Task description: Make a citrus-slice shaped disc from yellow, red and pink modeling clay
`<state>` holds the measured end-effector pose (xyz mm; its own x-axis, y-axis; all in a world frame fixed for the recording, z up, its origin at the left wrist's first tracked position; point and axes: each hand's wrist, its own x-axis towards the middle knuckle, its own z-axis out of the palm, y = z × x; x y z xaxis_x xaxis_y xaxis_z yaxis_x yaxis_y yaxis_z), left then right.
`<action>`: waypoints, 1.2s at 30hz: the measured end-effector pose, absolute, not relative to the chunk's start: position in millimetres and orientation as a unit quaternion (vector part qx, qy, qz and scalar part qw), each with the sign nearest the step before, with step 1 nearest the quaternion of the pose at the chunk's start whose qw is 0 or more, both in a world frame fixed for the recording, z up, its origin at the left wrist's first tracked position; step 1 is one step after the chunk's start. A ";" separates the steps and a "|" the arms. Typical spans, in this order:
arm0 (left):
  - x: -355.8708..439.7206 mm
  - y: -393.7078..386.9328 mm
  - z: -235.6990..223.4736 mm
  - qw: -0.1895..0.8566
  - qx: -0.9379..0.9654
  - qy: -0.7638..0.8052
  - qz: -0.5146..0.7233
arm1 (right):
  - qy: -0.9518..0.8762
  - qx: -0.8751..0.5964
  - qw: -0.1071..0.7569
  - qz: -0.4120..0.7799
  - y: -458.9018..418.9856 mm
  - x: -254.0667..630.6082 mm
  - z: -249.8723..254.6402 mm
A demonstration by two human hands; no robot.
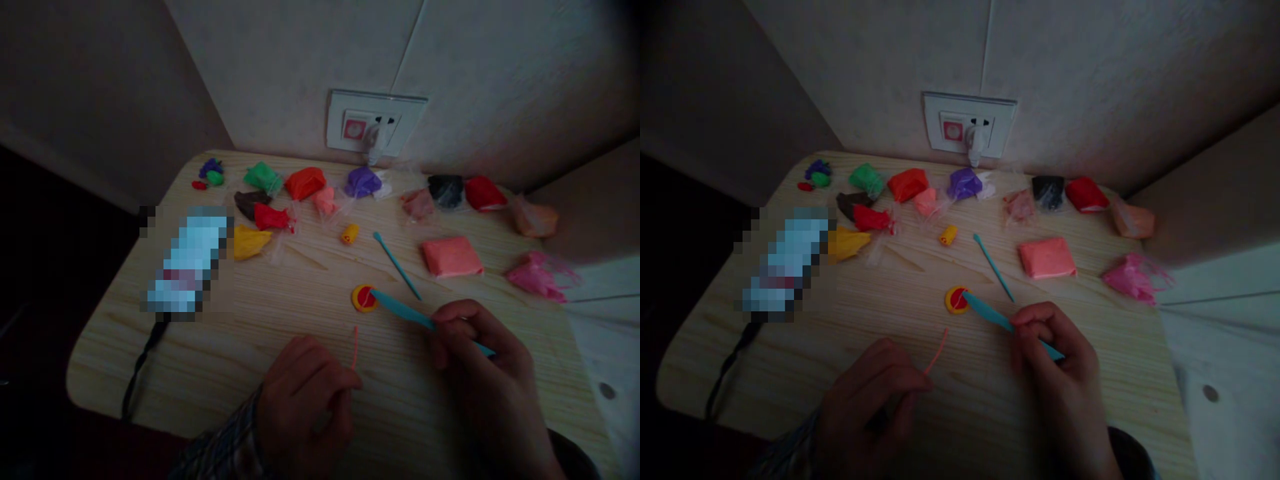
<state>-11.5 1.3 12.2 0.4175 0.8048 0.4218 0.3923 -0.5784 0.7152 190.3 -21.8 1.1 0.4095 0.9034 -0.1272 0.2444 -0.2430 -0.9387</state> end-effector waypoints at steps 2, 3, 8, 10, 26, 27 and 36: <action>-11.8 1.3 12.3 0.264 0.799 0.375 0.388 | -0.376 -0.703 0.471 0.378 -21.8 191.1 0.0; -12.0 1.3 12.4 0.264 0.799 0.376 0.388 | -0.361 -0.702 0.473 0.392 -21.9 191.5 -0.5; -11.7 0.9 13.0 0.271 0.798 0.373 0.388 | -0.326 -0.688 0.494 0.419 -22.4 191.7 0.8; -11.3 0.7 13.2 0.271 0.796 0.374 0.390 | -0.308 -0.666 0.512 0.446 -23.0 191.4 2.0; -12.3 0.5 11.5 0.271 0.797 0.378 0.385 | -0.711 -0.577 0.372 0.150 -41.3 197.4 -1.4; -12.5 0.7 11.3 0.273 0.798 0.375 0.384 | -0.730 -0.561 0.366 0.136 -42.2 200.8 -3.3; -14.1 0.0 11.8 0.297 0.793 0.372 0.381 | -0.770 -0.528 0.332 0.133 -48.1 209.1 -4.7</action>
